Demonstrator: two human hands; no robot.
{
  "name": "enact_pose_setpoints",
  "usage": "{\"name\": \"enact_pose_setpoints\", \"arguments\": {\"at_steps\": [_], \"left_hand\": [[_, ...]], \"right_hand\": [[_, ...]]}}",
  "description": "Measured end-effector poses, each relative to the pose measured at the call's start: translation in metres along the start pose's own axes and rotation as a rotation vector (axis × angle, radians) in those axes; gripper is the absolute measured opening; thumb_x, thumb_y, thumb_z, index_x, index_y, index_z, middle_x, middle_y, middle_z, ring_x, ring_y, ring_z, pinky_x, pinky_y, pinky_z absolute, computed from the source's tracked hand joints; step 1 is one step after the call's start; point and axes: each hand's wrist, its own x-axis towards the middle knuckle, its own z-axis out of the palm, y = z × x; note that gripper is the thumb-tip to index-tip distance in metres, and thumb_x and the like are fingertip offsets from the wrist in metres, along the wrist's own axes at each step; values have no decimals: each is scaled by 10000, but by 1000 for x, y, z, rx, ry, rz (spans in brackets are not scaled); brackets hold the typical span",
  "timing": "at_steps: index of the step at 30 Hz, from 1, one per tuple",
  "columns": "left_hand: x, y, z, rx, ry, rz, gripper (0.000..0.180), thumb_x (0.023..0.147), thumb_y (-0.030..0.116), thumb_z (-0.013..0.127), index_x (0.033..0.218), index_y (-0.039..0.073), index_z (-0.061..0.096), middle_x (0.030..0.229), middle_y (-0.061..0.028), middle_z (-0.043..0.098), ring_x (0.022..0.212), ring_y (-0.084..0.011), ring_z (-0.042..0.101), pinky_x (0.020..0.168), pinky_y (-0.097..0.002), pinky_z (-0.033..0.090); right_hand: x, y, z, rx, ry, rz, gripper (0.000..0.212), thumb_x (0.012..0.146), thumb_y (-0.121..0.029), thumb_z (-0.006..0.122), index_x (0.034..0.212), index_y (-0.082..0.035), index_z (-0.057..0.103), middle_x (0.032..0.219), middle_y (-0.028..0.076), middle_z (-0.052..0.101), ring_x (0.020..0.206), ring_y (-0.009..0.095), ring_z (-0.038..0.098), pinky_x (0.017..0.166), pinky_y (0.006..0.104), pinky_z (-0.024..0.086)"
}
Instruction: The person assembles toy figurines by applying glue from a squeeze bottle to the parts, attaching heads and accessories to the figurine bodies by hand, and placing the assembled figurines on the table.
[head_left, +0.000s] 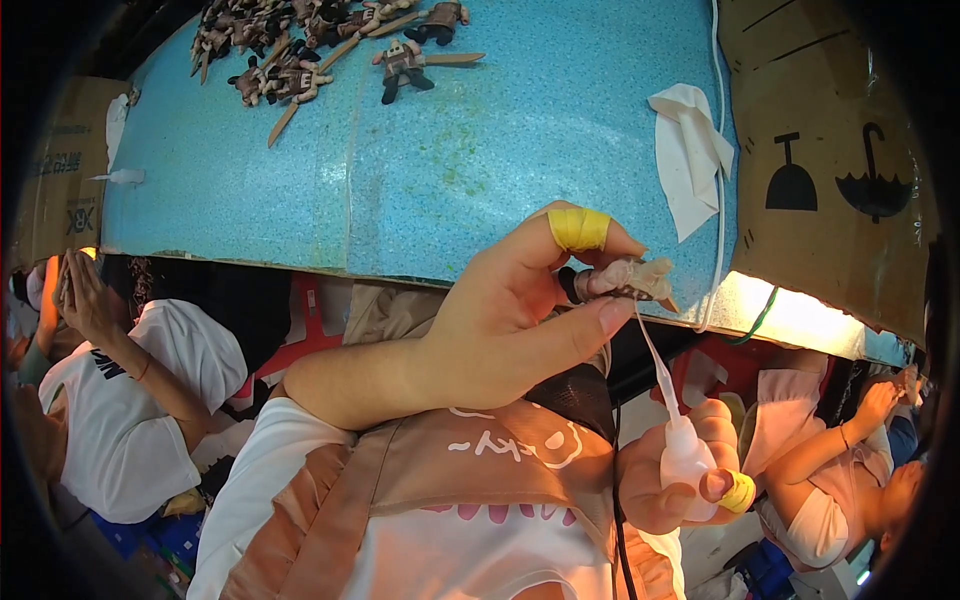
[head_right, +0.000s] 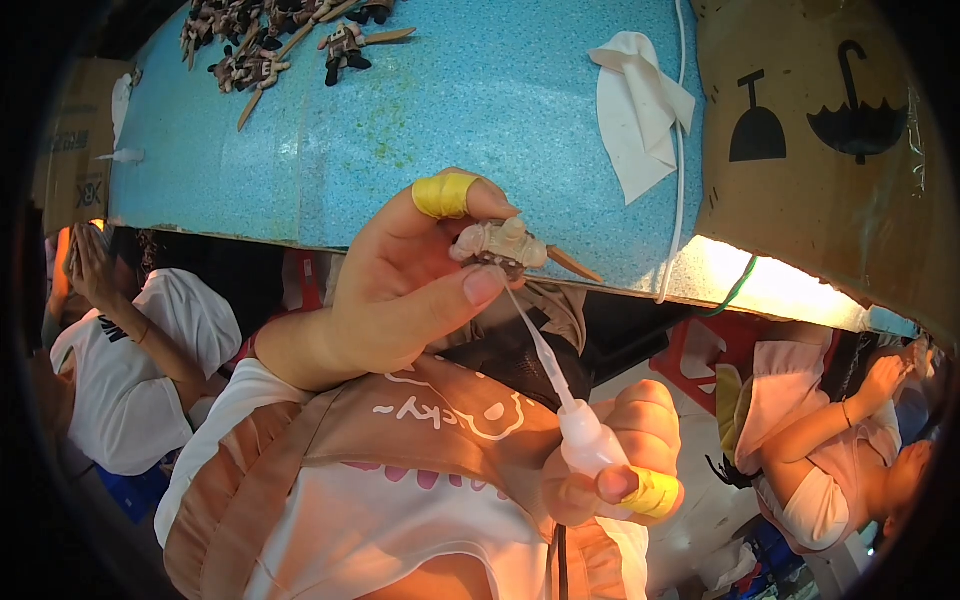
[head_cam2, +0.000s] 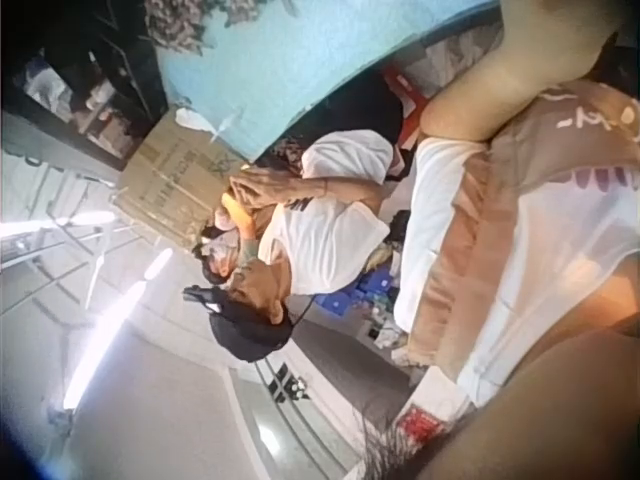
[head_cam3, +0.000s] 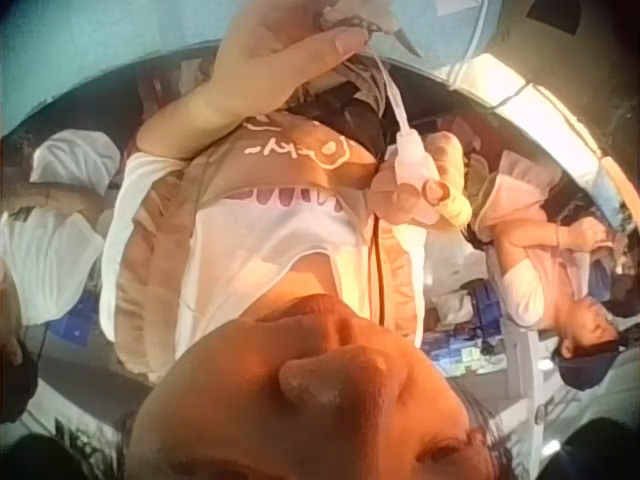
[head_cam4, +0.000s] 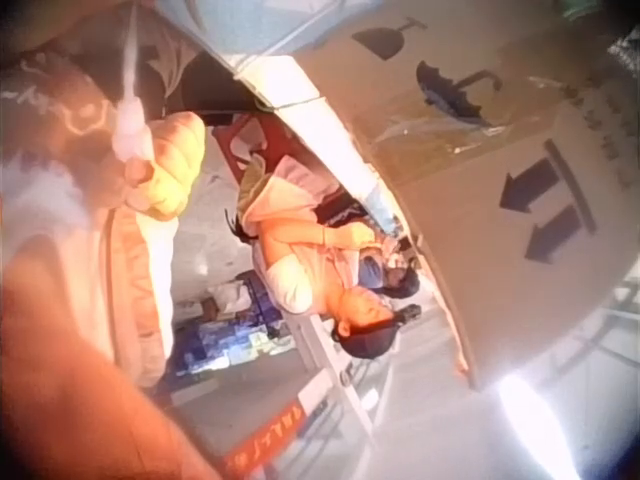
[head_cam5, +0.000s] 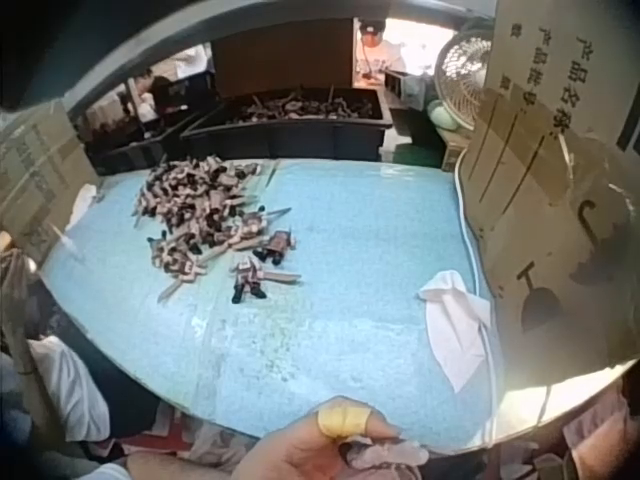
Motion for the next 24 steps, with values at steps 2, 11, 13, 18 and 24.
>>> {"name": "enact_pose_setpoints", "arguments": {"at_steps": [2,11,13,18,24], "left_hand": [[-1,1,0,-19,4,-14,370,838,-35,526,1186,14,408,1071,-80,492,1040,-171,510,899,-330,407],[2,5,-2,-26,63,-27,367,848,-12,524,1195,19,407,1071,-94,521,1024,-178,521,866,-322,430],[3,7,-4,-23,77,-27,368,850,-5,524,1198,19,406,1072,-99,527,1001,-179,528,847,-320,441],[-1,6,-13,40,204,10,381,841,93,568,1185,20,422,1033,-108,545,883,-182,540,750,-335,478],[0,7,-12,-11,207,55,381,827,63,575,1177,13,434,1034,-100,535,896,-185,547,762,-334,487]], "right_hand": [[0,-1,1,-1,-2,6,185,803,-233,603,876,-98,500,511,-29,368,412,101,267,444,283,188],[-8,6,2,147,218,67,173,777,-188,598,883,-73,524,693,0,443,568,162,339,601,303,304],[-6,11,1,257,424,80,200,764,-171,599,906,-43,540,850,13,507,706,205,403,744,332,359],[31,49,4,-42,-229,552,351,738,-64,650,1051,39,530,977,108,560,838,202,540,722,326,446],[56,85,35,-439,-371,191,309,701,-84,678,978,-30,553,849,124,556,803,274,546,715,348,420]]}}
